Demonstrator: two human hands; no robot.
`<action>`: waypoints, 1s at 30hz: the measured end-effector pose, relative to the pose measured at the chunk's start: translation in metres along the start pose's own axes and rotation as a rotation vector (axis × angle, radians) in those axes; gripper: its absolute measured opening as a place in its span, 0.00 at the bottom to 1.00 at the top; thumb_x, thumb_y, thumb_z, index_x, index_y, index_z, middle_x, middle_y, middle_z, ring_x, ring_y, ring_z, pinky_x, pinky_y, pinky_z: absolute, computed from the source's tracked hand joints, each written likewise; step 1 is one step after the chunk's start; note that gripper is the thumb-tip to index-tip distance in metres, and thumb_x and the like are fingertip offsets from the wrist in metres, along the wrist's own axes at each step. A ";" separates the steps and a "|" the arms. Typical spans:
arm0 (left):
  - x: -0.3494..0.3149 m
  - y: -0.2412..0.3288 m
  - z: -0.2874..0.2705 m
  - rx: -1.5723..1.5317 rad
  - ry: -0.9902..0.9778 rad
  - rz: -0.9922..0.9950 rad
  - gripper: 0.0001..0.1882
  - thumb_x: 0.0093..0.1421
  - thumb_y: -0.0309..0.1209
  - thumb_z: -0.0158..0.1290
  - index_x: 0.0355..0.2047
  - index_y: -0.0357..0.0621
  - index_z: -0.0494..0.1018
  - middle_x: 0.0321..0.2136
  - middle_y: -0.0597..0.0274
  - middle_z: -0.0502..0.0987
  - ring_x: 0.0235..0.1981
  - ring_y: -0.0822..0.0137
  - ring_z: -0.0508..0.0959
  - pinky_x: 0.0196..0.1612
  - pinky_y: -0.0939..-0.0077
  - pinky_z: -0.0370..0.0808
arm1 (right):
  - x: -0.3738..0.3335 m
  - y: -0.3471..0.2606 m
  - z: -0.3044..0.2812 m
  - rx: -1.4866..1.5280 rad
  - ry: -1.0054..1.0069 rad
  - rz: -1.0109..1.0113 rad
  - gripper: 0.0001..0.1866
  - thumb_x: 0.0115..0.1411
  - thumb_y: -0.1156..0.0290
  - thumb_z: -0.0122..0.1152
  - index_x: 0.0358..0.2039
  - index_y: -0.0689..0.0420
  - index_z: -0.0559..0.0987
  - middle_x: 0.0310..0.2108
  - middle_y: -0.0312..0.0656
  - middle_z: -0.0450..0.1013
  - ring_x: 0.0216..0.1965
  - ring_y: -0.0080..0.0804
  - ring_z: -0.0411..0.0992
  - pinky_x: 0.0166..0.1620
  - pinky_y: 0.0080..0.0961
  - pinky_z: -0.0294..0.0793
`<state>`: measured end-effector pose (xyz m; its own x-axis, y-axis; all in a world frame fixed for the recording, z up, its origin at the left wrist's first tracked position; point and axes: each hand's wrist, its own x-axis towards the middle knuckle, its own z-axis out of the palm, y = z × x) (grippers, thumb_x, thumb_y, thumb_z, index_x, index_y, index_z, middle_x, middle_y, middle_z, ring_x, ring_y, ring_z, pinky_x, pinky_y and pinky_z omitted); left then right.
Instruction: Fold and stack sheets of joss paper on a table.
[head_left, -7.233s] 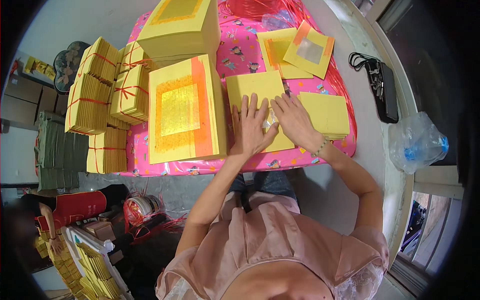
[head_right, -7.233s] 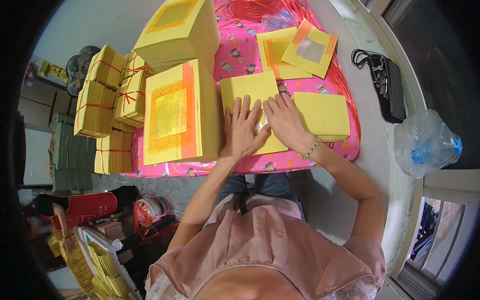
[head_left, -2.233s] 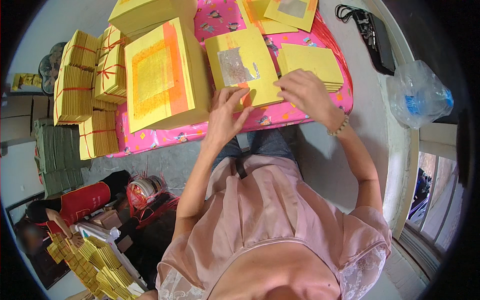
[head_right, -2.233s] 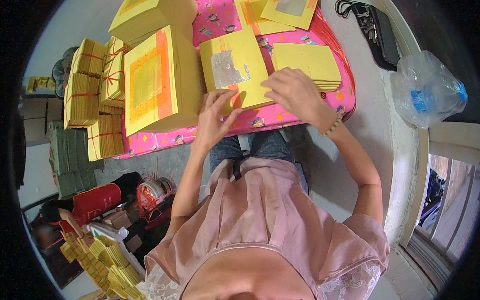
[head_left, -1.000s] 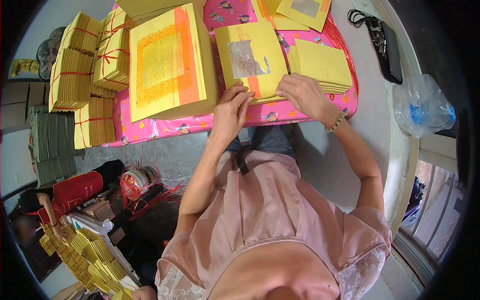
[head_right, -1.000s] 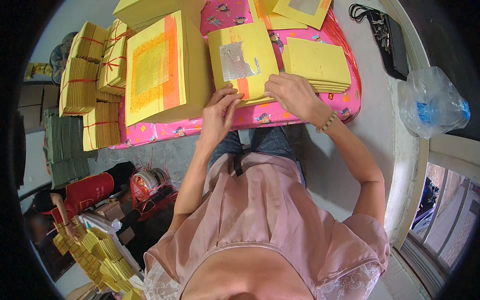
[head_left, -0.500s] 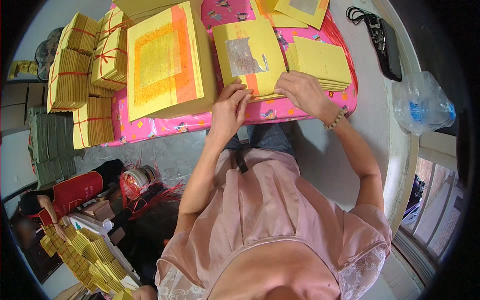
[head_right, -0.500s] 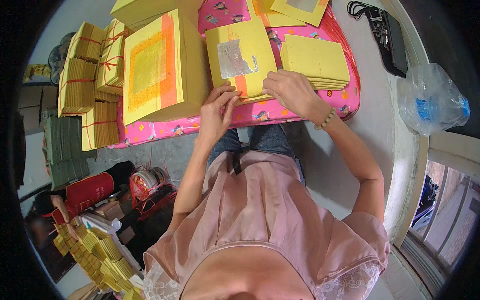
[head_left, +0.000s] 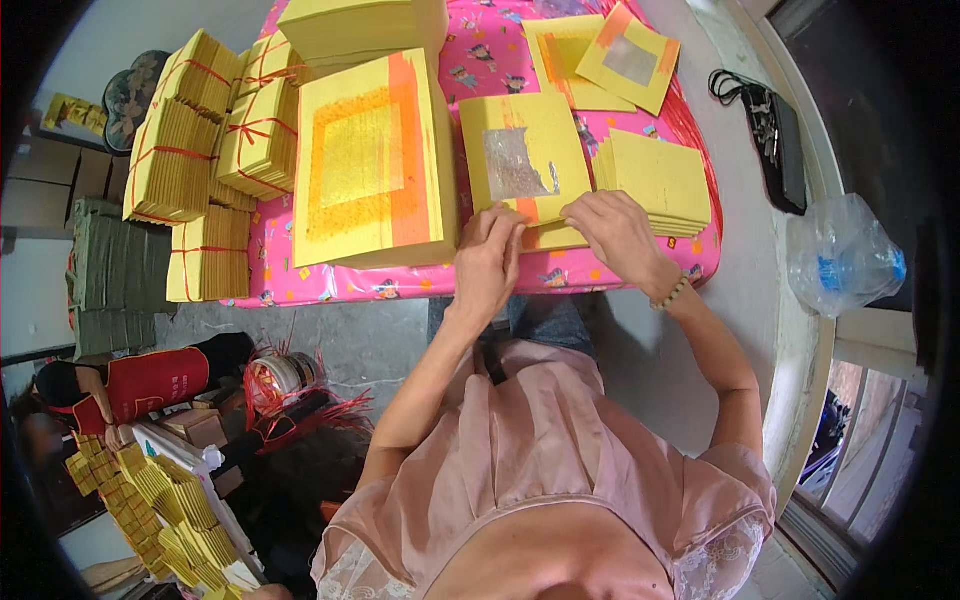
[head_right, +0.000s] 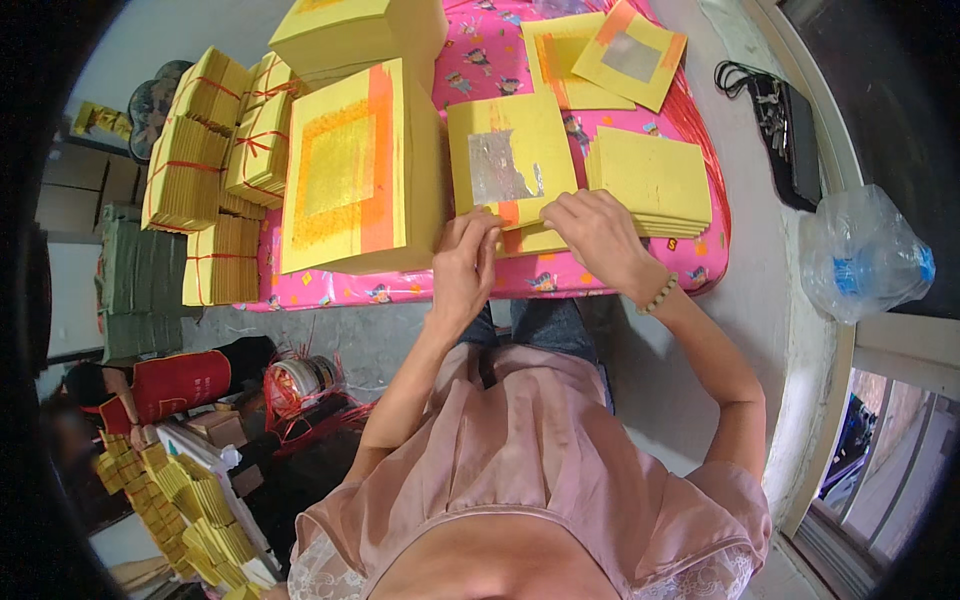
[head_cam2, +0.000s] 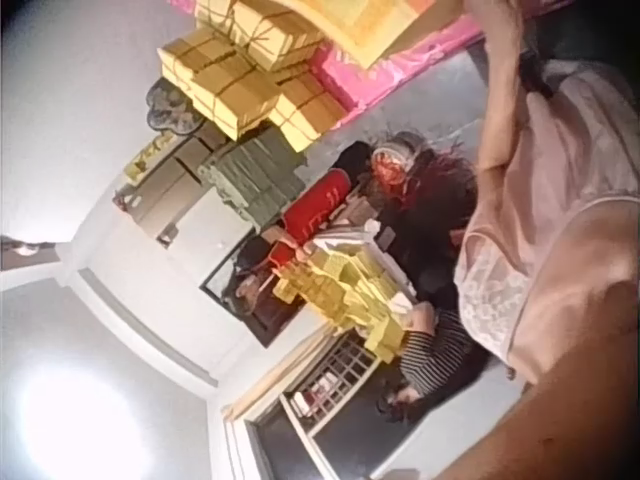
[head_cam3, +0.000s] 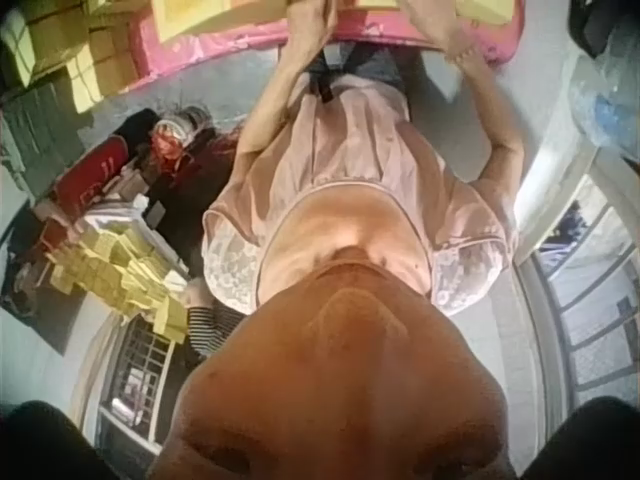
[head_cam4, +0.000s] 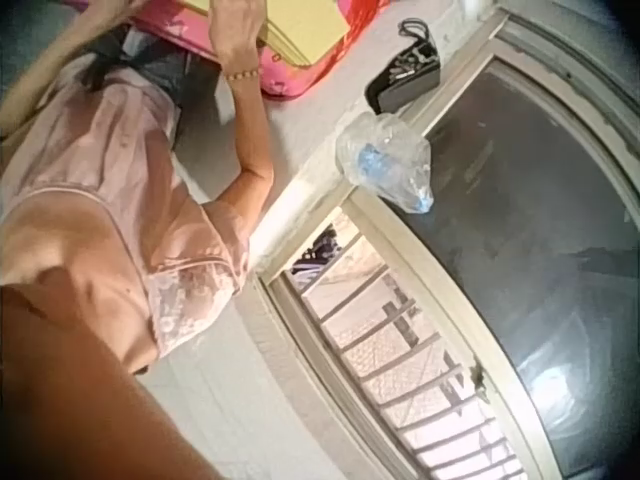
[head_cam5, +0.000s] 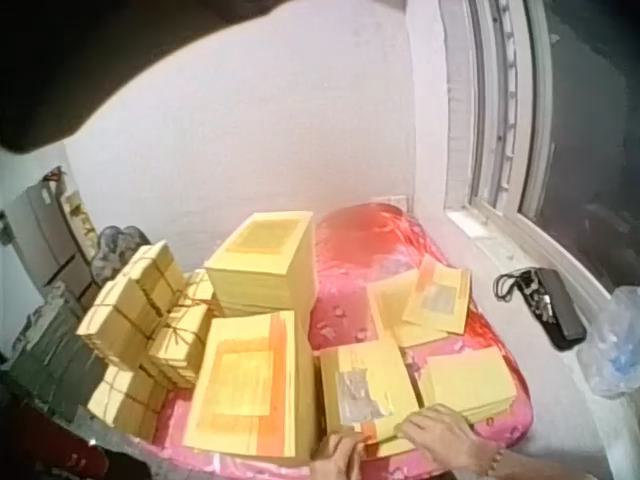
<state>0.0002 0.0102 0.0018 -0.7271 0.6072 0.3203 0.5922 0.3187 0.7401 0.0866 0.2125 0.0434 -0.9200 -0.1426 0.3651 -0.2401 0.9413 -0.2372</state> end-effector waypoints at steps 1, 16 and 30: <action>0.002 0.004 0.001 0.045 0.092 0.094 0.12 0.61 0.25 0.55 0.46 0.41 0.75 0.46 0.47 0.75 0.54 0.44 0.73 0.56 0.54 0.70 | 0.006 0.002 -0.004 0.030 0.006 0.017 0.05 0.59 0.72 0.58 0.35 0.56 0.76 0.28 0.42 0.71 0.33 0.41 0.73 0.39 0.35 0.70; 0.053 -0.006 0.034 0.217 0.059 0.288 0.39 0.55 0.33 0.60 0.66 0.43 0.60 0.65 0.40 0.56 0.69 0.39 0.51 0.69 0.42 0.48 | 0.126 0.087 0.010 0.055 -0.035 0.188 0.11 0.66 0.68 0.51 0.40 0.62 0.75 0.37 0.51 0.74 0.43 0.52 0.72 0.45 0.44 0.72; 0.081 -0.024 0.043 0.308 -0.036 0.237 0.39 0.61 0.50 0.54 0.67 0.46 0.58 0.67 0.36 0.52 0.69 0.35 0.48 0.68 0.40 0.45 | 0.157 0.116 0.056 -0.027 -0.169 0.247 0.14 0.66 0.67 0.50 0.44 0.60 0.79 0.45 0.50 0.74 0.49 0.49 0.72 0.50 0.46 0.71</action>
<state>-0.0581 0.0832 -0.0151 -0.5486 0.7135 0.4358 0.8226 0.3674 0.4340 -0.1033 0.2818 0.0231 -0.9887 0.0447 0.1433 0.0036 0.9613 -0.2756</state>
